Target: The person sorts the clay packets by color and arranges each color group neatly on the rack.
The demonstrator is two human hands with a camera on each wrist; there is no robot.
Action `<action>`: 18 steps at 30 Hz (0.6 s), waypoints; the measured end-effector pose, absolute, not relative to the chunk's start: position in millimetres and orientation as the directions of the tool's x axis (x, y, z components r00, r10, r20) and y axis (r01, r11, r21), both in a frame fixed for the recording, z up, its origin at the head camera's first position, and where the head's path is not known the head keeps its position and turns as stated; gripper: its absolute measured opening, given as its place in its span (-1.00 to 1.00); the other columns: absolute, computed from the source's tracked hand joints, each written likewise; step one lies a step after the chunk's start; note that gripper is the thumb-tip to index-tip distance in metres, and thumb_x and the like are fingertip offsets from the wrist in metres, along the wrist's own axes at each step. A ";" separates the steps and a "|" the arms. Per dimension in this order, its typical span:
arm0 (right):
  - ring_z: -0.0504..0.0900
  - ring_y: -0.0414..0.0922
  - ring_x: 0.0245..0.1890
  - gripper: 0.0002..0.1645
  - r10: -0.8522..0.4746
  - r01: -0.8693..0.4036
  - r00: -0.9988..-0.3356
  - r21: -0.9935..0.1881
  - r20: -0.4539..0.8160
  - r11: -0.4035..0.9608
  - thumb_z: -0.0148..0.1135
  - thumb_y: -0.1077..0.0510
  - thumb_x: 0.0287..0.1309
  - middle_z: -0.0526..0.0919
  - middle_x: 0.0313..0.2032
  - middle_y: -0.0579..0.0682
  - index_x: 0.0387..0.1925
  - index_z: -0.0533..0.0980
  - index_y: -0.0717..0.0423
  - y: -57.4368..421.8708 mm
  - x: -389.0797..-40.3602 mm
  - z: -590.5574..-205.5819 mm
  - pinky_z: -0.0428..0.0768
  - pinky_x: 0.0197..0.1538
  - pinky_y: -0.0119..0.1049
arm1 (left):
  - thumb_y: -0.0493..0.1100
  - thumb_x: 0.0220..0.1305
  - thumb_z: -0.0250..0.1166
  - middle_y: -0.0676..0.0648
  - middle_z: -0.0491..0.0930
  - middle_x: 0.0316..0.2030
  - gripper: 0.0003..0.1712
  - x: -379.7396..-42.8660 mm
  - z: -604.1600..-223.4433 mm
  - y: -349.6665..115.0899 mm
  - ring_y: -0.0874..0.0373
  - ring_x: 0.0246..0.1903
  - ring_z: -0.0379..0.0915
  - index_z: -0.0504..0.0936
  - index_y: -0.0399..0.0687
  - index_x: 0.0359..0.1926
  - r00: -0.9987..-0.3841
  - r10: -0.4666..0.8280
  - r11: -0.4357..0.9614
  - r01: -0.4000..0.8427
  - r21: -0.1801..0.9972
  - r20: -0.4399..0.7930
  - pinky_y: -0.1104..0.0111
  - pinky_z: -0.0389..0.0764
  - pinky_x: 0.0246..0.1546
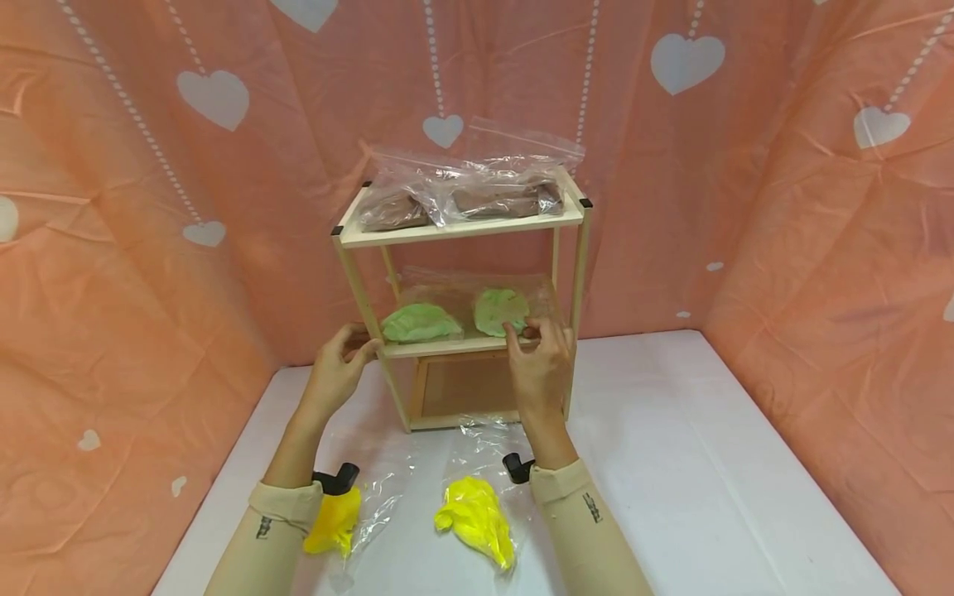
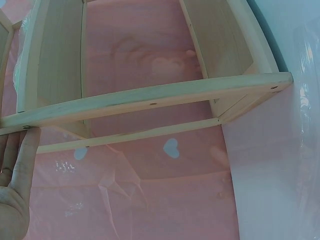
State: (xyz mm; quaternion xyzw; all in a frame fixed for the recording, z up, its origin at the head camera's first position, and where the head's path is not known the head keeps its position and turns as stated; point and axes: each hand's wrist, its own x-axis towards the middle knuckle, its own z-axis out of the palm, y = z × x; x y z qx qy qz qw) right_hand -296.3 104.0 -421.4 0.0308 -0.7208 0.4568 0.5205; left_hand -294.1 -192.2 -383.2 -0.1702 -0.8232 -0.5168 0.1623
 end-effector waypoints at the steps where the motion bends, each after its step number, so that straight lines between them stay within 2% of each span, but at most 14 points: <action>1: 0.62 0.19 -0.31 -0.64 0.429 -0.514 -0.463 -0.629 0.776 0.583 0.69 0.25 0.09 0.72 -0.42 0.22 -0.26 0.63 0.36 104.0 -296.0 -420.6 0.41 -0.07 0.01 | -0.24 0.55 0.33 -0.34 0.70 0.05 -0.69 -294.3 -383.4 -192.2 -0.19 0.09 0.68 0.60 -0.35 0.17 -0.891 0.112 0.407 0.445 0.798 0.440 0.16 0.79 0.12; 8: 0.52 0.25 -0.23 -0.59 0.407 -0.458 -0.553 -0.673 0.727 0.581 0.69 0.20 0.11 0.70 -0.39 0.22 -0.17 0.63 0.35 106.6 -291.4 -411.0 0.44 -0.06 0.06 | -0.22 0.56 0.33 -0.33 0.70 0.06 -0.69 -295.1 -381.6 -191.1 -0.17 0.10 0.68 0.60 -0.34 0.17 -0.893 0.110 0.407 0.440 0.800 0.436 0.18 0.78 0.13; 14: 0.49 0.18 -0.10 -0.50 0.381 -0.432 -0.661 -0.743 0.647 0.512 0.66 0.23 0.15 0.69 -0.27 0.16 0.05 0.62 0.30 109.9 -280.3 -411.3 0.50 -0.09 -0.06 | -0.25 0.56 0.32 -0.35 0.69 0.05 -0.70 -293.7 -382.7 -191.0 -0.19 0.08 0.69 0.60 -0.36 0.17 -0.892 0.112 0.396 0.444 0.804 0.438 0.29 0.79 0.09; 16: 0.48 0.15 -0.10 -0.46 0.377 -0.447 -0.666 -0.748 0.644 0.490 0.64 0.24 0.17 0.70 -0.24 0.15 0.13 0.59 0.28 111.3 -276.7 -413.4 0.50 -0.11 -0.06 | -0.25 0.56 0.32 -0.35 0.69 0.05 -0.70 -293.6 -383.3 -191.4 -0.19 0.09 0.68 0.60 -0.36 0.17 -0.891 0.112 0.397 0.446 0.802 0.440 0.30 0.79 0.09; 18: 0.50 0.15 -0.13 -0.42 0.375 -0.482 -0.643 -0.733 0.668 0.479 0.64 0.25 0.17 0.70 -0.21 0.16 0.16 0.58 0.28 112.9 -273.4 -416.3 0.49 -0.11 -0.06 | -0.24 0.56 0.32 -0.34 0.69 0.06 -0.69 -293.8 -383.5 -191.9 -0.19 0.10 0.68 0.60 -0.36 0.17 -0.891 0.113 0.406 0.445 0.799 0.439 0.29 0.78 0.09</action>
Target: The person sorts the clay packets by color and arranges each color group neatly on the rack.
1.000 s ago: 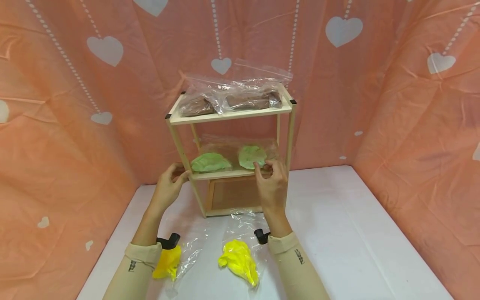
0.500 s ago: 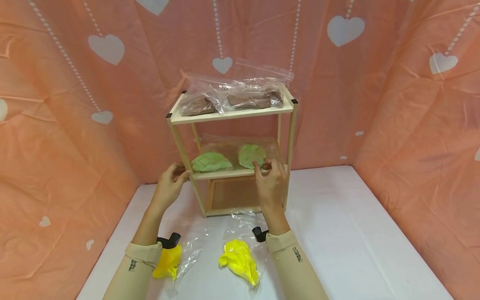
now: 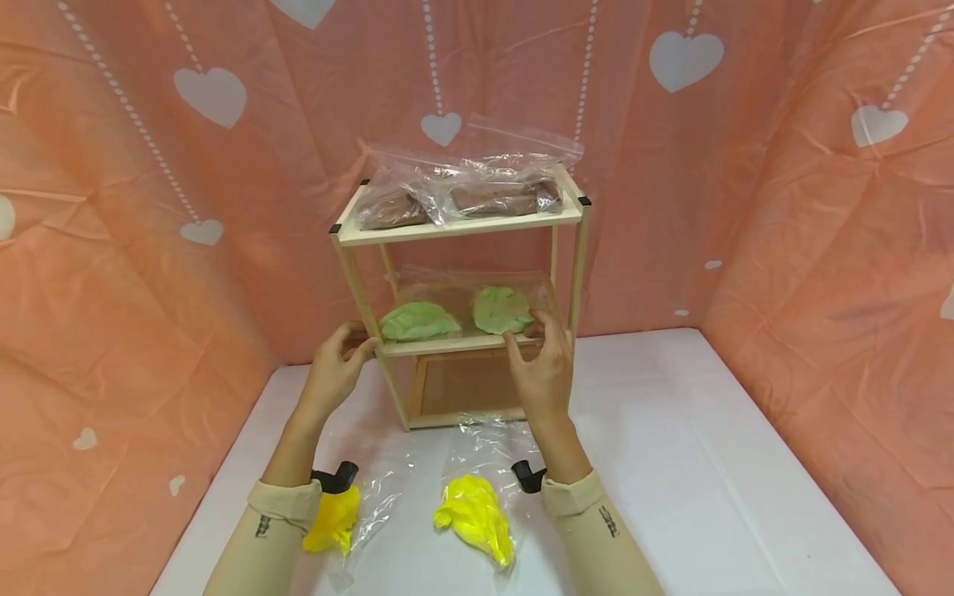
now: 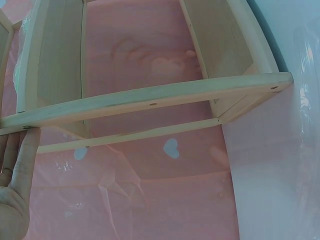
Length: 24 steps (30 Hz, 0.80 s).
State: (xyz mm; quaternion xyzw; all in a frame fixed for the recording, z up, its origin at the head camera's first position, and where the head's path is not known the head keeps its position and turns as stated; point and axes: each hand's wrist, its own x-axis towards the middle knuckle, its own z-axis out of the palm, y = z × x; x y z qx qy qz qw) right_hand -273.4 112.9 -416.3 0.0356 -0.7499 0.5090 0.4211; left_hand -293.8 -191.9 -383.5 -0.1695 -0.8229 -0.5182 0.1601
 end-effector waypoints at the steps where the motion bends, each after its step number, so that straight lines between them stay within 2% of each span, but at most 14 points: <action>1: 0.50 0.17 -0.16 -0.42 0.369 -0.507 -0.625 -0.717 0.688 0.478 0.63 0.26 0.17 0.70 -0.20 0.17 0.17 0.57 0.28 113.5 -271.4 -417.8 0.46 -0.12 -0.07 | -0.24 0.56 0.32 -0.34 0.69 0.06 -0.69 -293.7 -383.5 -192.0 -0.18 0.10 0.67 0.60 -0.36 0.17 -0.892 0.113 0.406 0.443 0.799 0.438 0.28 0.78 0.10; 5: 0.48 0.26 -0.22 -0.48 0.308 -0.594 -0.554 -0.626 0.774 0.505 0.61 0.31 0.17 0.64 -0.18 0.24 0.12 0.58 0.31 115.8 -261.1 -423.8 0.38 -0.12 -0.19 | -0.24 0.56 0.33 -0.34 0.70 0.04 -0.69 -294.2 -383.7 -192.2 -0.18 0.09 0.68 0.61 -0.35 0.17 -0.893 0.108 0.411 0.441 0.798 0.438 0.23 0.79 0.10; 10: 0.50 0.17 -0.24 -0.54 0.167 -0.656 -0.509 -0.506 0.845 0.561 0.60 0.34 0.14 0.61 -0.23 0.17 0.05 0.61 0.33 114.5 -245.1 -431.9 0.44 -0.12 -0.24 | -0.23 0.55 0.34 -0.33 0.71 0.04 -0.68 -294.8 -383.3 -192.1 -0.17 0.08 0.69 0.61 -0.34 0.17 -0.893 0.103 0.415 0.439 0.797 0.438 0.17 0.79 0.12; 12: 0.52 0.11 -0.23 -0.54 0.110 -0.666 -0.528 -0.491 0.842 0.561 0.61 0.34 0.13 0.62 -0.24 0.13 0.03 0.62 0.31 112.6 -236.7 -436.3 0.48 -0.13 -0.23 | -0.23 0.55 0.34 -0.33 0.71 0.04 -0.68 -294.7 -383.0 -192.1 -0.17 0.09 0.69 0.61 -0.34 0.17 -0.892 0.103 0.417 0.440 0.796 0.439 0.14 0.78 0.13; 16: 0.54 0.04 -0.19 -0.53 0.015 -0.666 -0.607 -0.519 0.794 0.537 0.64 0.33 0.10 0.63 -0.21 0.04 0.03 0.62 0.20 108.8 -218.2 -446.9 0.55 -0.13 -0.23 | -0.23 0.55 0.34 -0.33 0.71 0.05 -0.68 -294.4 -383.1 -192.2 -0.19 0.10 0.68 0.61 -0.34 0.18 -0.891 0.106 0.421 0.442 0.792 0.441 0.11 0.78 0.13; 21: 0.52 -0.06 -0.22 -0.48 -0.063 -0.621 -0.707 -0.575 0.705 0.532 0.67 0.30 0.07 0.61 -0.21 -0.07 0.04 0.62 0.08 103.9 -194.2 -460.5 0.57 -0.22 -0.30 | -0.22 0.55 0.34 -0.33 0.70 0.06 -0.68 -294.8 -383.5 -192.6 -0.17 0.10 0.68 0.61 -0.33 0.18 -0.892 0.107 0.418 0.441 0.794 0.439 0.14 0.79 0.12; 24: 0.53 -0.07 -0.24 -0.45 -0.101 -0.592 -0.751 -0.598 0.652 0.540 0.70 0.28 0.04 0.61 -0.21 -0.11 0.05 0.62 0.04 101.4 -181.3 -467.6 0.60 -0.24 -0.29 | -0.23 0.55 0.34 -0.33 0.71 0.04 -0.69 -295.3 -383.2 -191.8 -0.17 0.10 0.68 0.61 -0.34 0.17 -0.889 0.109 0.407 0.448 0.796 0.444 0.18 0.79 0.11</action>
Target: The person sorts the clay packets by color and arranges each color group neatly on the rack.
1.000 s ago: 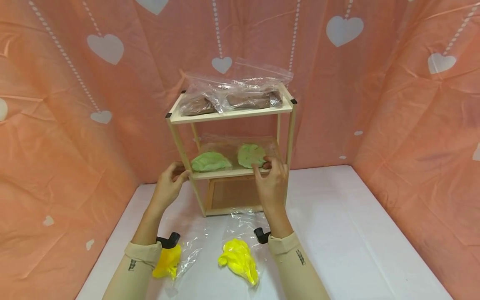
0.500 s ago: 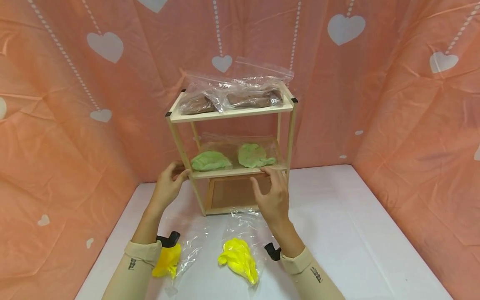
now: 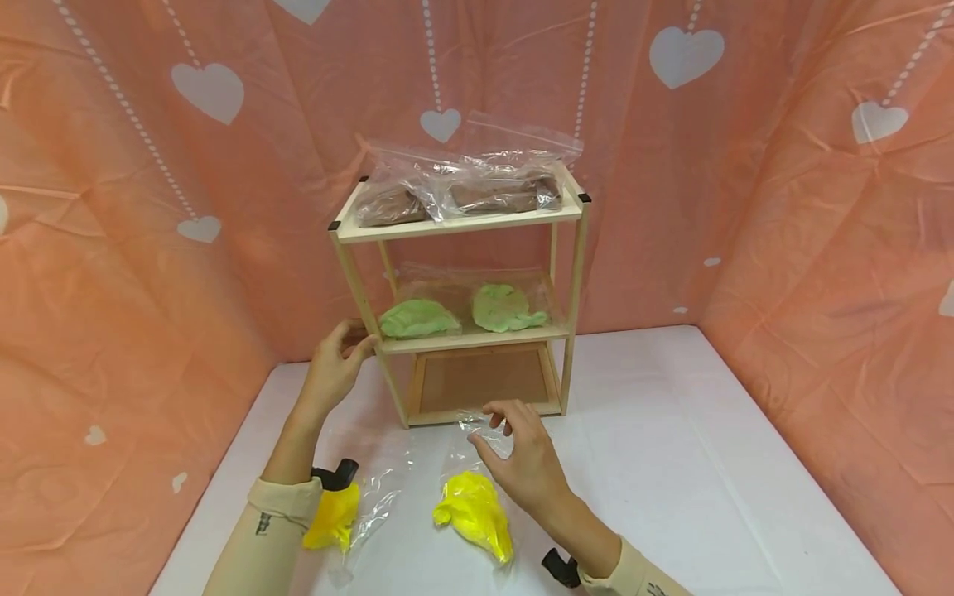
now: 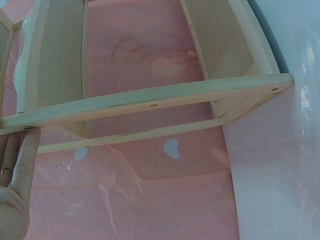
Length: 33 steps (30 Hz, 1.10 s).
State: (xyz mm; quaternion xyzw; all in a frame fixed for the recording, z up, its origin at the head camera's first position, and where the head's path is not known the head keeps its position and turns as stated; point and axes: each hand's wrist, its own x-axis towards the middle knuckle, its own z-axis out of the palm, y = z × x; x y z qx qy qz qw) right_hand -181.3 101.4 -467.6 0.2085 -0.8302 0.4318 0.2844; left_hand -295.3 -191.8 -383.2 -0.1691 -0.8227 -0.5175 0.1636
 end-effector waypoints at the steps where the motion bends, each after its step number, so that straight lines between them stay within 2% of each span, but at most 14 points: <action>1: 0.53 -0.07 -0.24 -0.43 -0.112 -0.580 -0.765 -0.604 0.634 0.546 0.71 0.27 0.04 0.61 -0.21 -0.12 0.06 0.62 0.02 100.4 -177.3 -469.7 0.62 -0.24 -0.27 | -0.23 0.55 0.34 -0.33 0.71 0.04 -0.69 -295.3 -383.2 -192.1 -0.17 0.09 0.69 0.61 -0.35 0.17 -0.888 0.111 0.402 0.451 0.797 0.446 0.19 0.79 0.11; 8: 0.50 -0.15 -0.28 -0.45 -0.236 -0.531 -0.836 -0.620 0.496 0.577 0.71 0.16 0.05 0.58 -0.23 -0.17 0.05 0.61 0.06 105.2 -154.7 -488.2 0.60 -0.28 -0.35 | -0.23 0.56 0.32 -0.35 0.69 0.04 -0.68 -295.4 -384.3 -191.8 -0.21 0.08 0.69 0.60 -0.36 0.18 -0.886 0.122 0.382 0.459 0.802 0.448 0.27 0.78 0.12; 15: 0.38 -0.33 -0.33 -0.38 -0.330 -0.416 -0.908 -0.658 0.259 0.628 0.71 -0.10 0.06 0.52 -0.28 -0.23 0.04 0.60 0.05 118.6 -141.4 -502.4 0.50 -0.33 -0.42 | -0.22 0.56 0.33 -0.35 0.70 0.05 -0.68 -294.9 -384.6 -191.9 -0.21 0.06 0.70 0.60 -0.36 0.17 -0.884 0.114 0.391 0.460 0.797 0.454 0.26 0.78 0.12; 23: 0.38 -0.31 -0.38 -0.31 -0.357 -0.333 -0.928 -0.657 0.103 0.677 0.71 -0.20 -0.01 0.51 -0.32 -0.20 0.03 0.61 0.07 126.8 -131.5 -506.2 0.48 -0.36 -0.37 | -0.23 0.56 0.33 -0.35 0.70 0.05 -0.69 -295.8 -385.0 -192.1 -0.19 0.07 0.70 0.61 -0.35 0.16 -0.887 0.111 0.396 0.454 0.798 0.449 0.24 0.78 0.12; 28: 0.40 -0.26 -0.35 -0.31 -0.342 -0.263 -0.940 -0.629 -0.004 0.732 0.69 -0.26 -0.01 0.51 -0.32 -0.20 0.01 0.61 0.00 129.7 -127.5 -508.0 0.48 -0.34 -0.33 | -0.21 0.56 0.33 -0.33 0.71 0.05 -0.69 -296.1 -384.5 -192.7 -0.19 0.08 0.70 0.61 -0.34 0.17 -0.886 0.116 0.397 0.455 0.797 0.448 0.24 0.78 0.11; 33: 0.39 -0.26 -0.36 -0.32 -0.321 -0.234 -0.946 -0.608 -0.036 0.759 0.69 -0.27 -0.01 0.48 -0.34 -0.21 0.00 0.62 0.00 131.7 -124.9 -511.5 0.46 -0.36 -0.35 | -0.17 0.56 0.33 -0.32 0.70 0.05 -0.66 -296.5 -385.8 -194.1 -0.17 0.10 0.68 0.60 -0.32 0.18 -0.886 0.122 0.398 0.457 0.796 0.448 0.13 0.77 0.15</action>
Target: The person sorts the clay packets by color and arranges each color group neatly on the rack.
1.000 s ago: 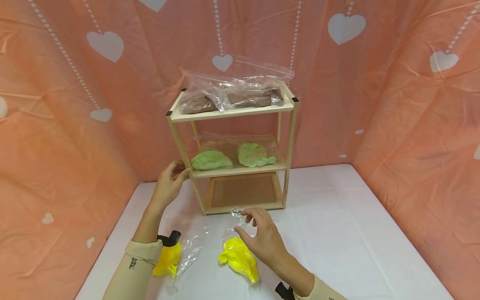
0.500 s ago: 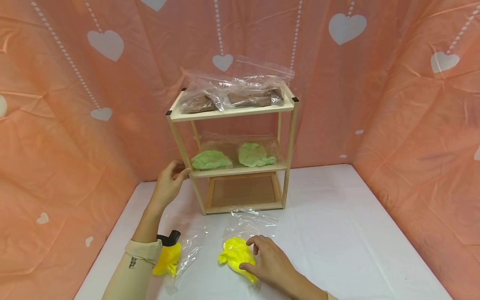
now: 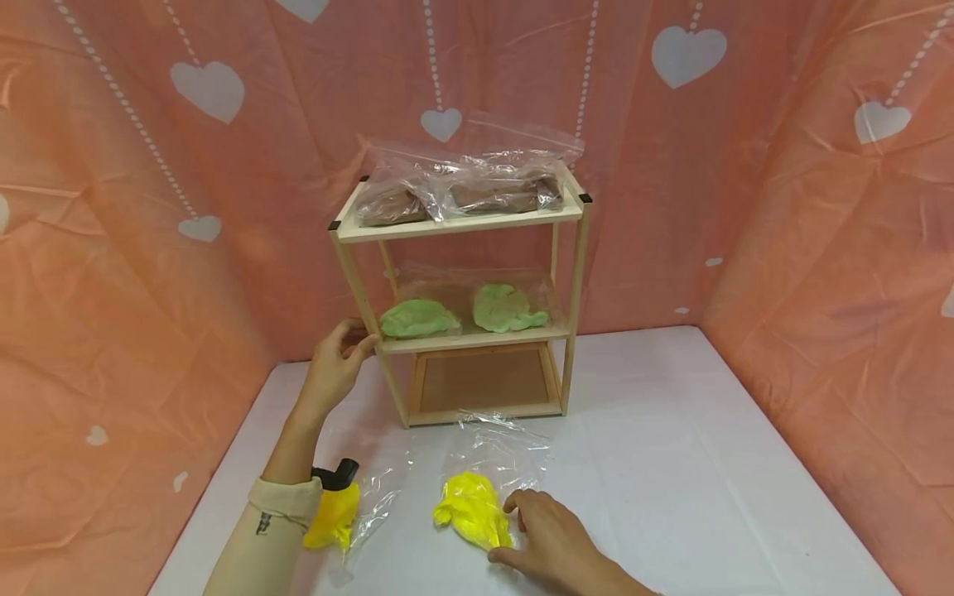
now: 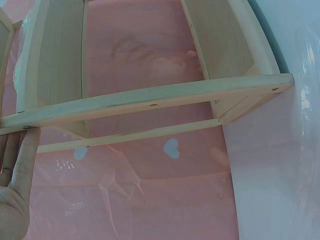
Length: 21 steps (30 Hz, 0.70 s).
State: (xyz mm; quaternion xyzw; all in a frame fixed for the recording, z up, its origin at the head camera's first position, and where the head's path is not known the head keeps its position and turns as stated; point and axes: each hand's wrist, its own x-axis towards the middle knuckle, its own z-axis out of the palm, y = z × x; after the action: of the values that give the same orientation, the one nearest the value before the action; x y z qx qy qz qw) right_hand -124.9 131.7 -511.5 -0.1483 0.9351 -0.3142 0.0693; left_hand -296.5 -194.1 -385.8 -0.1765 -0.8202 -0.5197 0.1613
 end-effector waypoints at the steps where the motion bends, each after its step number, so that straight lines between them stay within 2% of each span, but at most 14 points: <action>1: 0.39 -0.26 -0.36 -0.33 -0.320 -0.236 -0.947 -0.606 -0.033 0.760 0.69 -0.26 -0.01 0.48 -0.34 -0.21 -0.01 0.62 0.01 132.3 -124.7 -512.1 0.45 -0.37 -0.35 | -0.17 0.56 0.34 -0.32 0.70 0.05 -0.66 -296.6 -385.9 -194.0 -0.17 0.11 0.68 0.61 -0.32 0.18 -0.886 0.121 0.395 0.457 0.797 0.447 0.10 0.77 0.16; 6: 0.37 -0.26 -0.37 -0.35 -0.321 -0.229 -0.946 -0.590 -0.054 0.774 0.67 -0.29 -0.01 0.46 -0.36 -0.23 -0.05 0.63 -0.01 135.5 -125.7 -513.8 0.42 -0.37 -0.35 | -0.16 0.56 0.34 -0.31 0.71 0.05 -0.66 -295.9 -385.4 -194.0 -0.16 0.11 0.68 0.61 -0.31 0.17 -0.890 0.117 0.403 0.448 0.798 0.441 0.01 0.75 0.18; 12: 0.37 -0.28 -0.38 -0.42 -0.353 -0.262 -0.933 -0.556 -0.062 0.789 0.65 -0.33 0.00 0.46 -0.37 -0.27 -0.15 0.66 -0.06 140.3 -130.1 -517.2 0.41 -0.36 -0.35 | -0.19 0.55 0.34 -0.32 0.70 0.04 -0.67 -295.6 -384.7 -193.4 -0.17 0.11 0.67 0.61 -0.33 0.16 -0.888 0.114 0.405 0.452 0.795 0.446 0.03 0.76 0.18; 21: 0.43 -0.30 -0.37 -0.55 -0.372 -0.277 -0.927 -0.578 -0.051 0.768 0.70 -0.19 0.00 0.55 -0.36 -0.25 -0.26 0.65 -0.07 139.2 -134.0 -516.5 0.52 -0.31 -0.36 | -0.20 0.55 0.34 -0.32 0.70 0.04 -0.68 -296.4 -385.0 -193.5 -0.17 0.10 0.68 0.61 -0.33 0.16 -0.886 0.114 0.399 0.456 0.796 0.450 0.10 0.77 0.15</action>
State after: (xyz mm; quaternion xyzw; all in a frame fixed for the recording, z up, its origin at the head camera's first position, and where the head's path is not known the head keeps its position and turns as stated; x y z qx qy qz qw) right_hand -134.0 139.2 -516.5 -0.1731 0.9366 -0.2935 0.0813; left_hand -296.4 -193.5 -385.0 -0.1737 -0.8202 -0.5198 0.1643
